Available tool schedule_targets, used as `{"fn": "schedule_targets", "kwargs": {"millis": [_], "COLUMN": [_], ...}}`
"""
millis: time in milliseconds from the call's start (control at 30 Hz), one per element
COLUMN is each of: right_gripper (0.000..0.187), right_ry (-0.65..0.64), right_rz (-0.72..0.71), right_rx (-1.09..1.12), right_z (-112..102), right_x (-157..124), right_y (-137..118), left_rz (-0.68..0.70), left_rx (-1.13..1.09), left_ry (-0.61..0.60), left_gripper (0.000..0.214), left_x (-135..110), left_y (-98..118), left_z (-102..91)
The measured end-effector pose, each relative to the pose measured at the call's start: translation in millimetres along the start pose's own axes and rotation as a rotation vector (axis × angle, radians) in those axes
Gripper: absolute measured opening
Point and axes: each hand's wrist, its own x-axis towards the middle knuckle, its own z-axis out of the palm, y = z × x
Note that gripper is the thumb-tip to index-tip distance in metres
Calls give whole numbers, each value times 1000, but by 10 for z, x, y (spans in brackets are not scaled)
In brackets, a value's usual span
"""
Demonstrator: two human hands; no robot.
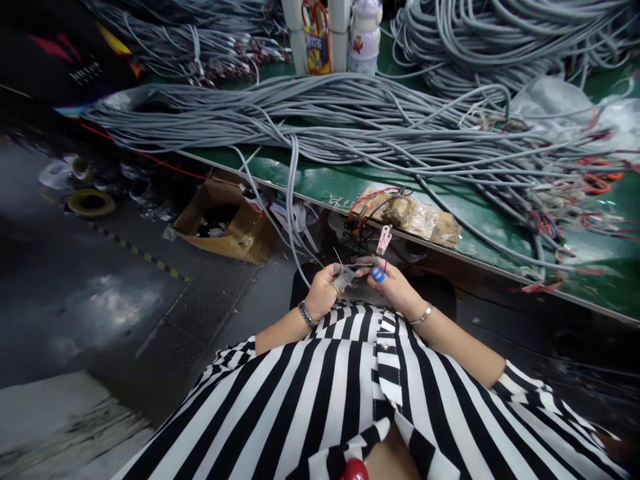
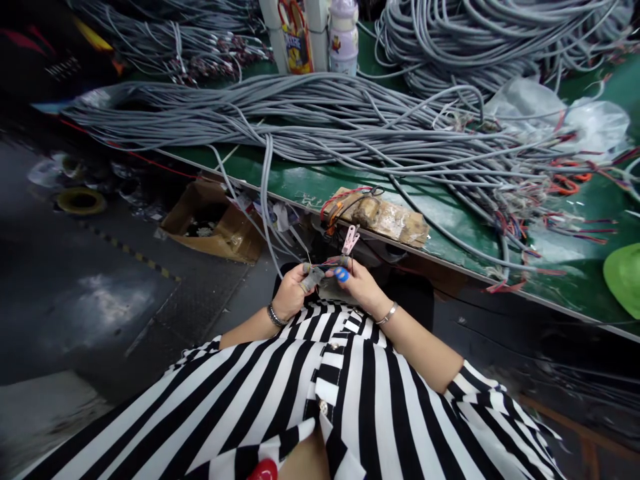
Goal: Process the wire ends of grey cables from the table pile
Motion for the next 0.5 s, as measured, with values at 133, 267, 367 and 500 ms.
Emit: {"fn": "schedule_targets", "kwargs": {"millis": [133, 267, 367, 500], "right_gripper": [39, 31, 29, 30], "right_ry": [50, 83, 72, 74], "right_rz": [-73, -114, -118, -94], "right_rx": [-52, -89, -106, -73], "right_z": [114, 197, 202, 144], "right_x": [12, 41, 42, 8], "right_y": [-67, -130, -162, -169], "left_rz": [176, 369, 359, 125], "left_rx": [255, 544, 597, 322], "left_ry": [-70, -119, -201, -447], "left_gripper": [21, 14, 13, 37], "left_x": [-5, 25, 50, 62], "left_y": [9, -27, -64, -46], "left_z": [-35, -66, -111, -249]}}
